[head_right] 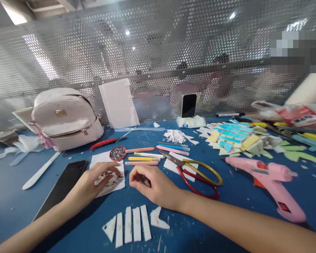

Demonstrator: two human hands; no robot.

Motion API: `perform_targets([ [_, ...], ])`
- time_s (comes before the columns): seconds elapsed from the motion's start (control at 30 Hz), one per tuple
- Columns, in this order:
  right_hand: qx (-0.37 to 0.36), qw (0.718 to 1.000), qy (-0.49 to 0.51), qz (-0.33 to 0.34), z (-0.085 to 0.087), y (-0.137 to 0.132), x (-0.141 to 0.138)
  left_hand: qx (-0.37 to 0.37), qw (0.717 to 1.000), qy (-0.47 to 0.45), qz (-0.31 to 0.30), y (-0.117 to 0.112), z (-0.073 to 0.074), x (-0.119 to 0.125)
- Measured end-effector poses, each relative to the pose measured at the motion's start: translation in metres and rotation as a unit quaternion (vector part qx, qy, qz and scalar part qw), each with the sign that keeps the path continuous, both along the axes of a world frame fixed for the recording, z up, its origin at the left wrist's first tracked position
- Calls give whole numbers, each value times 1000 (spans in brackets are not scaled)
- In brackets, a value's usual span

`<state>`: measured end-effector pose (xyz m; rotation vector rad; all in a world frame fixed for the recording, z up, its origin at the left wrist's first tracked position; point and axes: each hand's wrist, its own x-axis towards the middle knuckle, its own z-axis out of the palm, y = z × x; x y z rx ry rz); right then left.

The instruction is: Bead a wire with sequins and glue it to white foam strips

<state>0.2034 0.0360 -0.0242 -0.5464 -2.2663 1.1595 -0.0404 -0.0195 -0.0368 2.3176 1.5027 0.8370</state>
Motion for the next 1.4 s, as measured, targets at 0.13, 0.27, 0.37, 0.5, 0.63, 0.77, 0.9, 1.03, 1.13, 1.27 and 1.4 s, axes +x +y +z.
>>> perform_targets([
  [0.13, 1, 1000, -2, 3, 1, 0, 0, -28, 999, 29, -33, -1, 3, -1],
  [0.27, 7, 1000, -8, 3, 0, 0, 1, -26, 996, 54, -63, 0, 10, -8],
  [0.37, 10, 1000, -9, 3, -1, 0, 1, -21, 997, 62, -49, 3, 14, -18],
  [0.5, 11, 1000, -9, 3, -1, 0, 1, -31, 998, 46, -36, 5, 20, -30],
  [0.63, 10, 1000, -11, 4, -2, 0, 1, -50, 999, -7, 14, 8, 26, -36],
  [0.77, 12, 1000, -14, 9, -4, 1, 1, -17, 994, -33, 106, 12, 26, -39],
  [0.9, 14, 1000, -15, 9, -3, 1, 1, -8, 993, 19, 119, 13, 22, -40],
  [1.03, 9, 1000, -14, 8, -2, 1, 0, -13, 989, 84, 119, 12, 20, -37],
  [1.13, 7, 1000, -16, 7, -2, 1, 0, -14, 991, 80, 102, 12, 19, -34],
  [1.27, 7, 1000, -18, 8, -4, 1, 1, -21, 996, 54, 67, 12, 19, -34],
  [1.4, 13, 1000, -16, 10, -2, 1, 1, -11, 995, 45, 83, 11, 20, -35],
])
